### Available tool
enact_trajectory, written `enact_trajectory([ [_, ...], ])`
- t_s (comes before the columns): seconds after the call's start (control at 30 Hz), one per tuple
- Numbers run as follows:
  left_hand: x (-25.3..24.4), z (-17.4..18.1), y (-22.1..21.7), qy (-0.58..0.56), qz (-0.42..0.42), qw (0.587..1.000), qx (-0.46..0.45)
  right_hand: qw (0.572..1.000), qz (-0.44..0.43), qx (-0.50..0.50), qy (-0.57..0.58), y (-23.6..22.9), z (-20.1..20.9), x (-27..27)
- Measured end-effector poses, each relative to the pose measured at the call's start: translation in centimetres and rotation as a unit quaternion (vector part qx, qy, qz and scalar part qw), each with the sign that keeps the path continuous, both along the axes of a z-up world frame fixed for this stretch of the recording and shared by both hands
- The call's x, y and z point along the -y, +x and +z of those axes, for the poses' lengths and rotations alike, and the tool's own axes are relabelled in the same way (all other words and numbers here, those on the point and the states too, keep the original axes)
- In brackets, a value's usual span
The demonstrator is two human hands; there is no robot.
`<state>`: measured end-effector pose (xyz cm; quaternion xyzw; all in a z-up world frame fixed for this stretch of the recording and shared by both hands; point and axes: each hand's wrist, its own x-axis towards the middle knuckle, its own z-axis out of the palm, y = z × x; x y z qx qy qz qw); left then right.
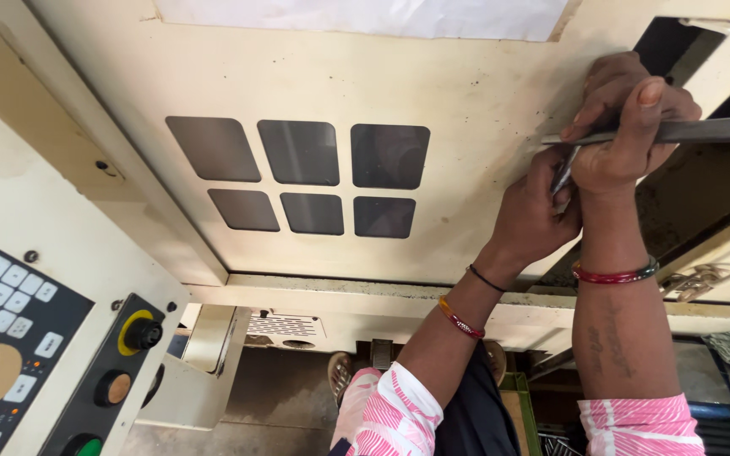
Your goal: The person opens a machine door, uses a hex key to adjust internal components, and then closes the door. The task involves precise tool manipulation inside the machine.
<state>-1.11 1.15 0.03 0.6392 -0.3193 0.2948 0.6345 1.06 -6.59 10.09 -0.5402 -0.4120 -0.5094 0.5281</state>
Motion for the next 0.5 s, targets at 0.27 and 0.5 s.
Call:
enact_trajectory([
  [0.27,-0.6,-0.1,-0.3,-0.01,0.055,0.998,0.03,0.999,0.035,0.031,0.009,0.2,0.5,-1.0],
  [0.5,-1.1,-0.4,-0.6,0.001,0.09,0.996,0.016,0.998,0.034,0.044,-0.012,-0.8,1.2,-1.6],
])
